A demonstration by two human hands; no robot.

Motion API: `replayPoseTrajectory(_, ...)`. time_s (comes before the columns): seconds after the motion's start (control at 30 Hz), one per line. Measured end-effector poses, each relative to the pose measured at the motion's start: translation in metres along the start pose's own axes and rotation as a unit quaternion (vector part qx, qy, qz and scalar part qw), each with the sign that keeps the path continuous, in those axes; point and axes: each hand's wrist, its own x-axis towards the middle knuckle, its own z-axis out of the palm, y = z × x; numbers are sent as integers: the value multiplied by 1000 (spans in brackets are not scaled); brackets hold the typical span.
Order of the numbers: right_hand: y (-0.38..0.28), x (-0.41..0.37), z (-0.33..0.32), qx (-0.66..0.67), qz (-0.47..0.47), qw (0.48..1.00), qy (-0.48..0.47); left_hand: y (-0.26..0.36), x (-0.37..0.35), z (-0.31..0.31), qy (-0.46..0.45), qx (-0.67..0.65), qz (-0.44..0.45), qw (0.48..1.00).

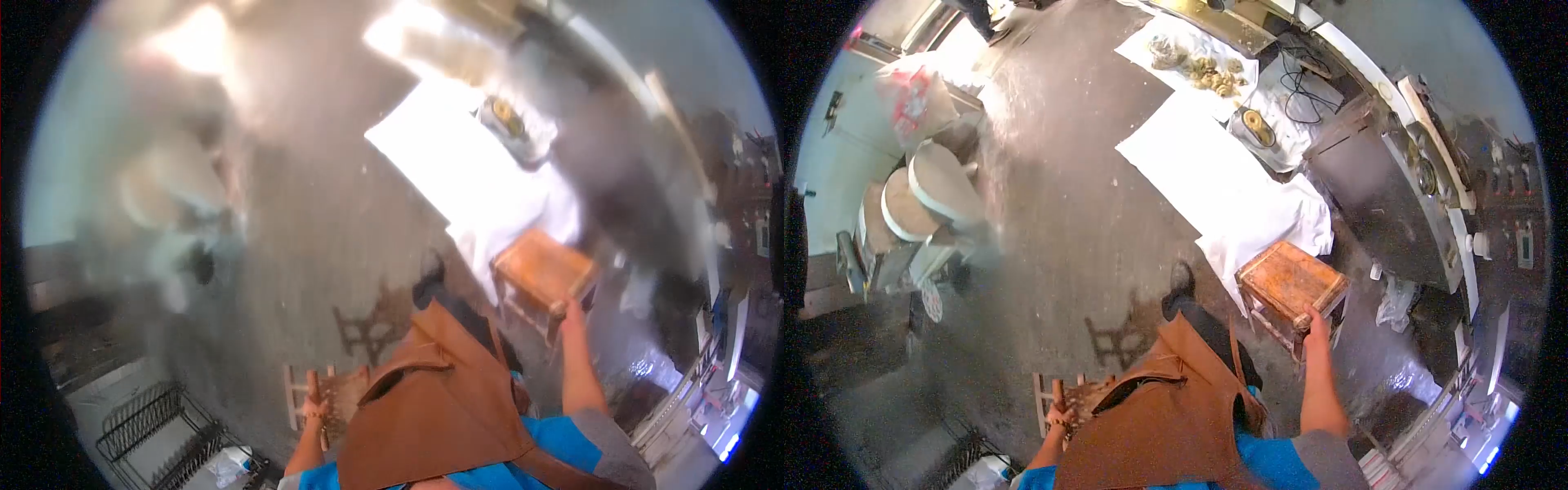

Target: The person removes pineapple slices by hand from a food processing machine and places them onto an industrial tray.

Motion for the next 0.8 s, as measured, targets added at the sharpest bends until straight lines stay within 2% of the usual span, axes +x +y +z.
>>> replayPoseTrajectory(0.07, -14, -13, -12, -36, -18, 998, 47, 20, -76, -46, -87, 138, -97, 982)
replayPoseTrajectory(0.1, -33, -13, -16, 6, 22, 999, -26, 31, -98, -61, -105, 150, -104, 978)
replayPoseTrajectory(0.17, -64, -7, -19, 0, 41, 999, -20, 47, -125, -78, -105, 121, -76, 984)
replayPoseTrajectory(0.2, -43, -20, -31, -13, 53, 998, -13, 36, -127, -86, -103, 109, -62, 987)
replayPoseTrajectory(0.23, -21, 24, -51, -28, 9, 998, 51, 43, -128, -95, -102, 101, -45, 989)
replayPoseTrajectory(0.33, -28, -23, -44, 23, 42, 998, 29, 60, -133, -124, -95, 79, -10, 992)
replayPoseTrajectory(0.37, -33, -25, -39, -1, 42, 996, 78, 67, -126, -133, -95, 78, 1, 992)
replayPoseTrajectory(0.43, -33, -28, -26, 15, 27, 996, 78, 73, -98, -144, -96, 77, 20, 992)
replayPoseTrajectory(0.47, 3, -24, -9, 18, 6, 997, 74, 64, -62, -139, -106, 76, 28, 991)
replayPoseTrajectory(0.57, 32, -32, -5, 9, -5, 994, 105, 72, -6, -148, -112, 70, 60, 989)
replayPoseTrajectory(0.67, 43, -42, 7, 11, -39, 991, 125, 103, 54, -168, -114, 85, 90, 986)
replayPoseTrajectory(0.73, 54, -33, 7, 33, -31, 993, 111, 132, 84, -202, -115, 88, 106, 984)
replayPoseTrajectory(0.77, 60, -34, 8, 29, -3, 988, 149, 148, 96, -223, -112, 94, 113, 983)
replayPoseTrajectory(0.8, 57, -41, 27, 19, -16, 988, 154, 169, 110, -243, -109, 99, 123, 981)
